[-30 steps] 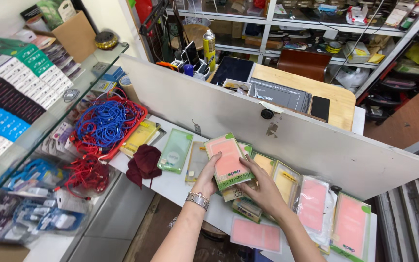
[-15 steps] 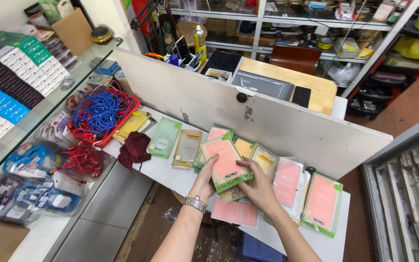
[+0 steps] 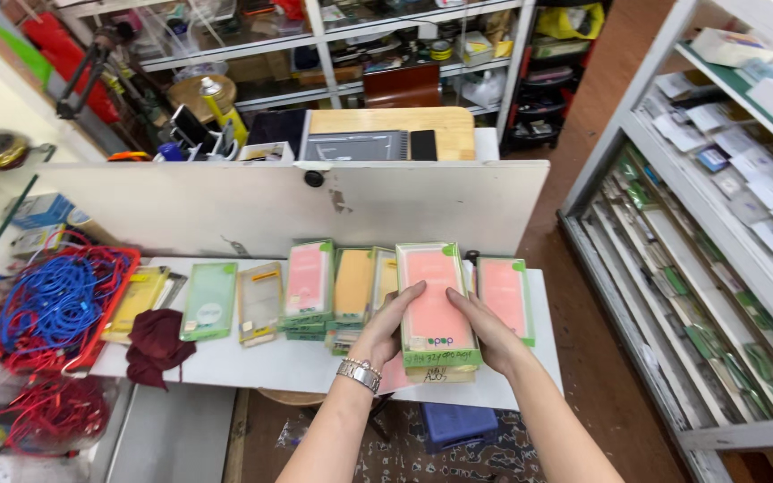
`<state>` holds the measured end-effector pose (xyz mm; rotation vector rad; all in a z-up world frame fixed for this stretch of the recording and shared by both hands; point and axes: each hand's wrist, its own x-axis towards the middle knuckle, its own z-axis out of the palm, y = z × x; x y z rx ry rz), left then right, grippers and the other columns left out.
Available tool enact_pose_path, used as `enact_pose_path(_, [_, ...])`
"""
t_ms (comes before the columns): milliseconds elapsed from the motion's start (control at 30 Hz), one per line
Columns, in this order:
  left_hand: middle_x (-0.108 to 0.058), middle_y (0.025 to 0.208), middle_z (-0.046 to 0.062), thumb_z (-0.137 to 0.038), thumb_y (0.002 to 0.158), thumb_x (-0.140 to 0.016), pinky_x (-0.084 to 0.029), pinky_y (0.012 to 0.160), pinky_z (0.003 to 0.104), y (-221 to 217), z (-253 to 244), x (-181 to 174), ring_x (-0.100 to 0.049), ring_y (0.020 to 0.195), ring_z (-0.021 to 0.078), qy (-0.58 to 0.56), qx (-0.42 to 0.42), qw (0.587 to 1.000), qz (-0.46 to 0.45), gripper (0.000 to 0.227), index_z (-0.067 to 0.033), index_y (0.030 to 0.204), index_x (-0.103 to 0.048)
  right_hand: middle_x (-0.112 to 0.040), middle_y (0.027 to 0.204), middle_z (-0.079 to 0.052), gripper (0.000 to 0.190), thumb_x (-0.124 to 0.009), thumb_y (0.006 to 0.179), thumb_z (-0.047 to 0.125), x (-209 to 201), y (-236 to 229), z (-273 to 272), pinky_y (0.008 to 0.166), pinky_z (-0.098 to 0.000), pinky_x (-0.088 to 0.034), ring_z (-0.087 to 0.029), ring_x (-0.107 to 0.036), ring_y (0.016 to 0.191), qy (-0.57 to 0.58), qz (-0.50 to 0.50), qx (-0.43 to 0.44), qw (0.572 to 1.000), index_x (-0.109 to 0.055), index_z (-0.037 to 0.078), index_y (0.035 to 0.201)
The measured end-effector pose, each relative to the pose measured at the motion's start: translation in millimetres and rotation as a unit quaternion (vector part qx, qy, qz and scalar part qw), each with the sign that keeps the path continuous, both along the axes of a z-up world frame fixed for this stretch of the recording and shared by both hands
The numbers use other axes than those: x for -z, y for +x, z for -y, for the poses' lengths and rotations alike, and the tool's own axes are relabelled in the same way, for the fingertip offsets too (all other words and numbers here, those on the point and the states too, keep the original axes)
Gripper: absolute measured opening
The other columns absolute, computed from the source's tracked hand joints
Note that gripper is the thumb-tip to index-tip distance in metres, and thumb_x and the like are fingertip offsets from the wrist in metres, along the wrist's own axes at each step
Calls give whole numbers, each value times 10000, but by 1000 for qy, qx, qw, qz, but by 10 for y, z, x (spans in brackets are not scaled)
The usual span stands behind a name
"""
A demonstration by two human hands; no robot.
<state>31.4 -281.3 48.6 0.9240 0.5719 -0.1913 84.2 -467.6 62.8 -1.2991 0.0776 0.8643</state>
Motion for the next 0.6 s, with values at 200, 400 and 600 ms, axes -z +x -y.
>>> enact_pose_path(200, [-658,1310,171,-568,923,-570,-509,1029,423,555,901,-29,-632,1215,275,-13,104,994,13,688,-86,1413,-553,-621,1390,-152,714,-615,923,423,84,213,937,973,-393,-566,-238,-653,1209,60,-17,117,991,-426,52,1504])
enact_pose_path(400, [-653,1391,174,-514,951,-587,-492,1067,398,1210,2012,240,-639,1253,269,-83,125,988,31,647,-69,1421,-576,-615,1394,-126,638,-585,950,421,57,698,2045,984,-412,-555,-225,-640,1221,39,-7,157,987,-437,105,1485])
enact_pose_path(600, [-666,1358,137,-482,957,-589,-500,1073,405,1850,3078,468,-630,1256,256,-117,107,987,37,622,-44,1398,-576,-617,1393,-131,664,-609,925,393,48,1395,3092,994,-448,-552,-255,-630,1240,13,-24,150,988,-411,144,1508])
